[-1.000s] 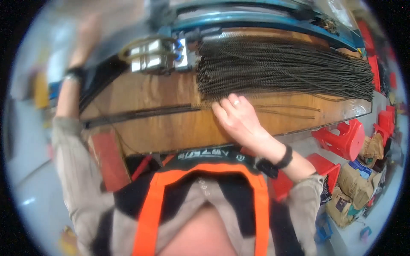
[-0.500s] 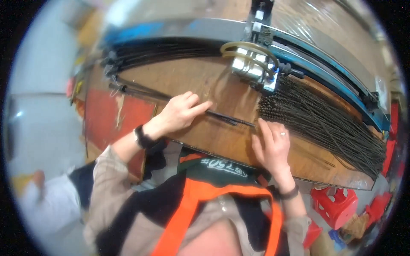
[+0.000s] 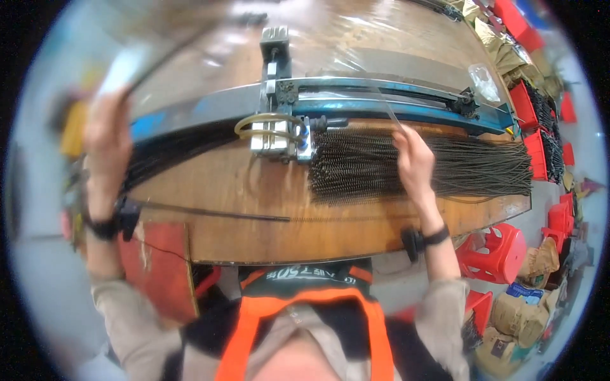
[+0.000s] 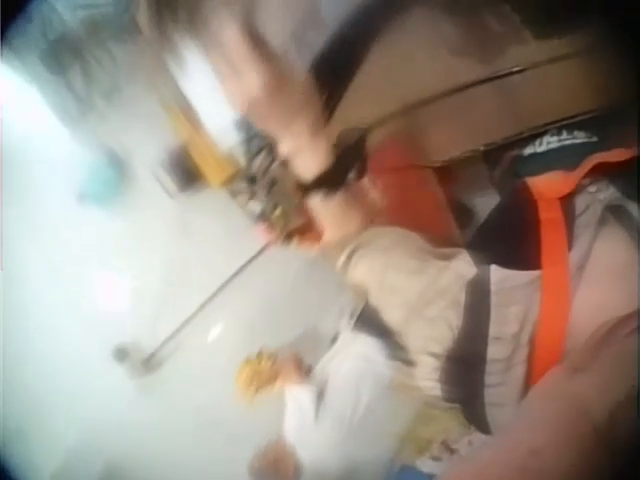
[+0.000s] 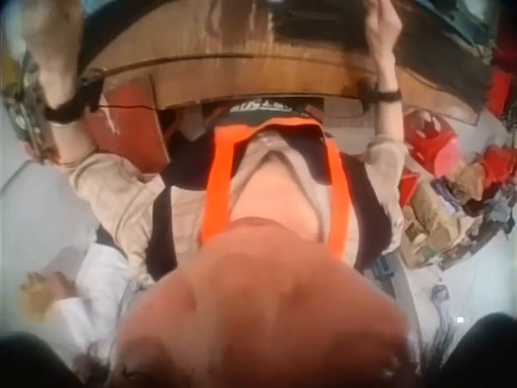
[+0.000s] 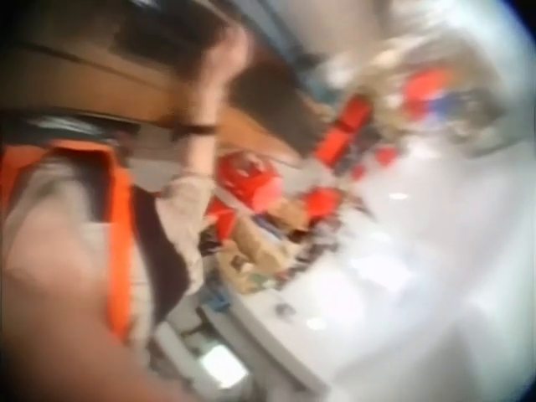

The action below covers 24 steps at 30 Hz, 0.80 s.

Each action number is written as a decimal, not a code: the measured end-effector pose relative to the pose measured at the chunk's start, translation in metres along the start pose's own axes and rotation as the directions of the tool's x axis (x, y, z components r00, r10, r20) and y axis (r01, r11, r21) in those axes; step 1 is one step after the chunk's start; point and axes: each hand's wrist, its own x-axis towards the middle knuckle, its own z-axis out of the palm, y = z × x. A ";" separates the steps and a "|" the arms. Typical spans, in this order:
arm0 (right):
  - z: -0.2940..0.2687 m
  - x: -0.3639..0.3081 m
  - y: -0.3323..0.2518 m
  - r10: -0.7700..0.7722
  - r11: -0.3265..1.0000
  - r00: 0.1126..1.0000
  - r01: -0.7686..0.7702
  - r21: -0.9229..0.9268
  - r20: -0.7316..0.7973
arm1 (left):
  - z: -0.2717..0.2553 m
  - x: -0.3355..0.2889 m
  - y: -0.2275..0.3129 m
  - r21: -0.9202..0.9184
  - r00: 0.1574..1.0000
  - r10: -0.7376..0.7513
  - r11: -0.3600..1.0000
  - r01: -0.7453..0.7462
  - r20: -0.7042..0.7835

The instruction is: The person picks up a spring and slides it onto a rod, then places the assembly into a machine to be processed. They then remove the rod and place it onto a growing pile on the table, repeating the process.

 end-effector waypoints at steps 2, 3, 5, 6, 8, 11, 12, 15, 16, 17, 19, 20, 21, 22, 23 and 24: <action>0.030 0.052 -0.040 -0.062 0.983 0.993 0.044 0.176 0.100 | -0.006 0.005 -0.018 0.012 0.999 -0.013 1.000 0.014 -0.032; 0.047 0.075 -0.069 -0.039 0.981 0.985 0.006 0.193 0.168 | -0.007 0.002 -0.028 0.019 0.998 -0.036 0.999 0.037 -0.053; 0.078 0.117 -0.086 -0.242 0.908 0.957 0.164 0.387 0.163 | -0.006 0.005 -0.039 -0.002 0.995 -0.036 0.999 0.036 -0.098; 0.096 0.134 -0.098 -0.309 0.863 0.941 0.215 0.456 0.141 | -0.012 -0.002 -0.043 0.025 0.991 -0.114 0.993 0.116 -0.066; 0.103 0.147 -0.106 -0.367 0.821 0.923 0.263 0.507 0.115 | -0.016 -0.021 -0.054 0.065 0.962 -0.273 0.960 0.273 -0.010; 0.103 0.153 -0.115 -0.200 0.830 0.954 0.044 0.556 0.224 | -0.036 -0.051 -0.081 0.060 0.916 -0.378 0.919 0.389 -0.136; 0.103 0.153 -0.114 -0.202 0.830 0.952 0.042 0.557 0.230 | -0.039 -0.056 -0.087 0.061 0.913 -0.384 0.917 0.395 -0.134; 0.097 0.156 -0.113 -0.191 0.979 0.854 0.134 0.152 0.484 | -0.045 -0.055 -0.096 -0.034 0.822 -0.542 0.838 0.545 -0.176; 0.098 0.157 -0.116 -0.191 0.980 0.854 0.134 0.149 0.485 | -0.042 -0.054 -0.095 -0.036 0.821 -0.544 0.837 0.547 -0.176; 0.102 0.158 -0.120 -0.205 0.949 0.864 0.061 0.308 0.460 | -0.037 -0.052 -0.093 -0.010 0.852 -0.500 0.863 0.505 -0.154; 0.110 0.160 -0.132 -0.216 0.797 0.889 -0.079 0.598 0.405 | -0.027 -0.043 -0.082 0.040 0.907 -0.407 0.910 0.413 -0.105; 0.118 0.159 -0.133 -0.214 0.798 0.889 -0.080 0.597 0.405 | -0.023 -0.042 -0.075 0.038 0.908 -0.407 0.910 0.412 -0.104; 0.127 0.159 -0.132 -0.272 0.784 0.898 -0.001 0.621 0.345 | -0.020 -0.042 -0.067 0.020 0.900 -0.432 0.901 0.433 -0.059; 0.135 0.159 -0.130 -0.328 0.765 0.901 0.077 0.639 0.284 | -0.016 -0.043 -0.061 0.004 0.891 -0.455 0.891 0.455 -0.012; 0.138 0.160 -0.128 -0.382 0.742 0.897 0.154 0.652 0.222 | -0.012 -0.044 -0.058 -0.012 0.879 -0.476 0.879 0.476 0.035; 0.140 0.161 -0.128 -0.388 0.737 0.894 0.155 0.658 0.224 | -0.011 -0.050 -0.058 -0.004 0.877 -0.480 0.877 0.480 0.033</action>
